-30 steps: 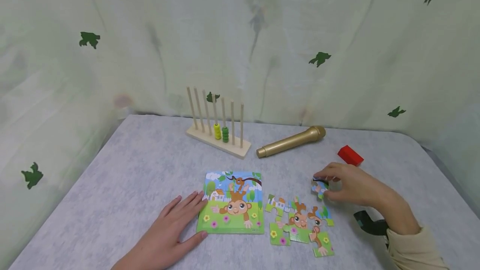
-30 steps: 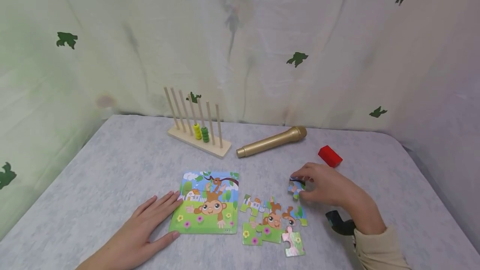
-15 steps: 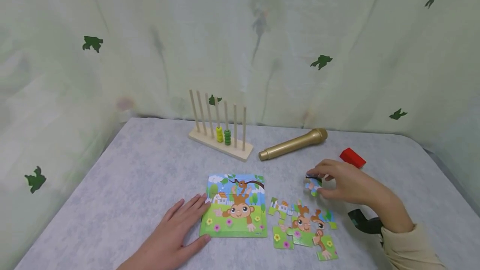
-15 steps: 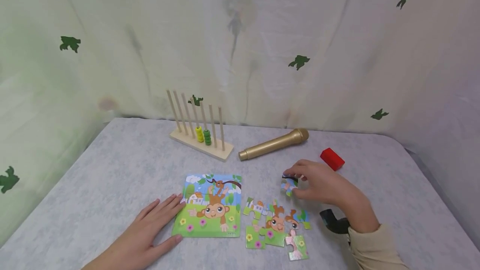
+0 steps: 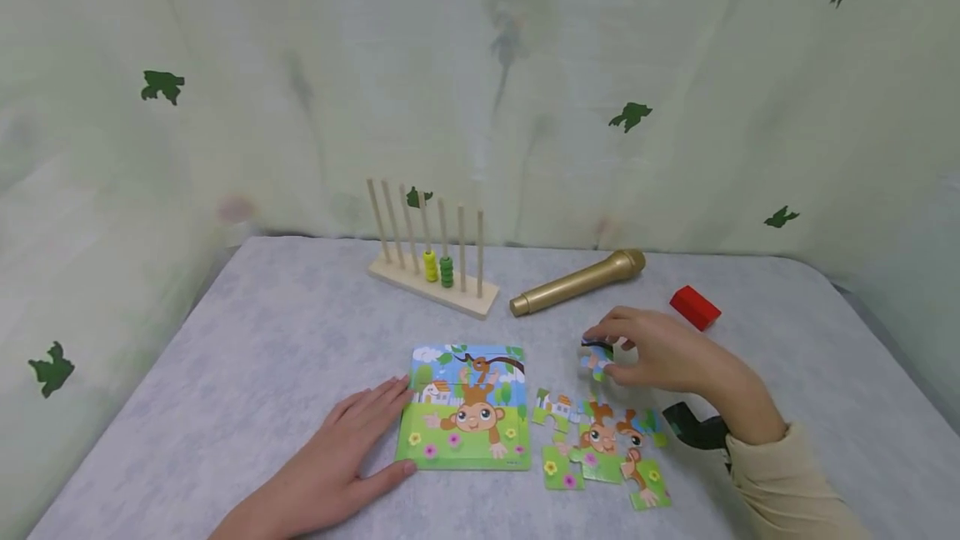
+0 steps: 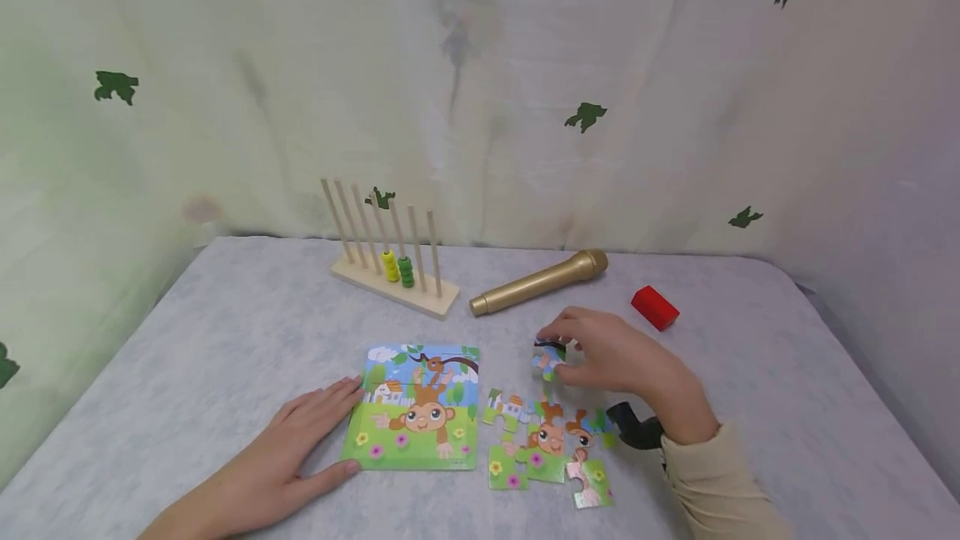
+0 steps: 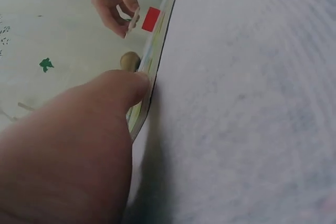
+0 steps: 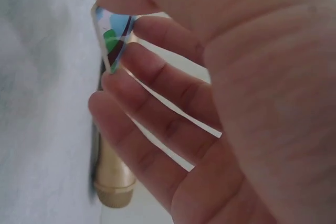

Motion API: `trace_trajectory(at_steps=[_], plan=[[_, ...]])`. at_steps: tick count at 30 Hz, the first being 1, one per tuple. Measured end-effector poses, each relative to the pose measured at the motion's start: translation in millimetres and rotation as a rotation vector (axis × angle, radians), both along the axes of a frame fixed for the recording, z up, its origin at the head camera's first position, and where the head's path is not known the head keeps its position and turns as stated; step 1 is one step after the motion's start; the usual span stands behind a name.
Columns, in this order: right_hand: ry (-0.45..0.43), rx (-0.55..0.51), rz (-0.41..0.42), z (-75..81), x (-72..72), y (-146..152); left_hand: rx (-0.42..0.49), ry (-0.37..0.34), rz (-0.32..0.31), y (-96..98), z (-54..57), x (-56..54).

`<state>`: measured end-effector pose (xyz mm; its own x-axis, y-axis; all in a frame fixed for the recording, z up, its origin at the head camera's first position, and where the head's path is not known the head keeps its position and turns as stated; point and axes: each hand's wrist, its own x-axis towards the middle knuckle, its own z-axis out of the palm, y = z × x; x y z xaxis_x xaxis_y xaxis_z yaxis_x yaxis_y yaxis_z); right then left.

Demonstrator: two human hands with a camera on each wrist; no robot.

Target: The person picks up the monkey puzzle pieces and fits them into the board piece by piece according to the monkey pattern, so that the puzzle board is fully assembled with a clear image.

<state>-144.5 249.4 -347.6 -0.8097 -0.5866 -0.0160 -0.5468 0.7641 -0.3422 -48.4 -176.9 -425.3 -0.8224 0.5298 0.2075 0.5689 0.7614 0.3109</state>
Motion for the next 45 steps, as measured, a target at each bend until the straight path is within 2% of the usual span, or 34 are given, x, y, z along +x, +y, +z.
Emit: trace_trajectory(at_steps=[7,13,16,21,26,36,45], plan=[[-0.002,-0.007,-0.004,9.6,-2.4,-15.1,0.002,0.029,0.001,-4.7,0.7,-2.1],[-0.003,-0.054,-0.007,16.6,-0.8,-25.9,0.01,0.08,-0.018,-6.1,-6.0,-3.1],[-0.015,-0.067,-0.001,16.8,3.5,-28.1,0.009,0.113,-0.039,-5.6,-8.9,-2.9],[-0.035,-0.077,0.061,12.0,6.4,-31.8,0.008,0.137,-0.044,-6.3,-9.6,-3.4],[-0.054,-0.108,0.098,6.9,6.0,-38.0,0.028,0.128,-0.037,-9.0,-8.6,-6.6],[-0.046,-0.103,0.115,-11.2,6.0,-57.3,0.07,0.129,-0.071,-11.5,-13.5,-13.2],[0.041,-0.099,0.121,-21.7,7.1,-71.3,0.119,0.034,-0.032,-12.8,-13.6,-12.7]])
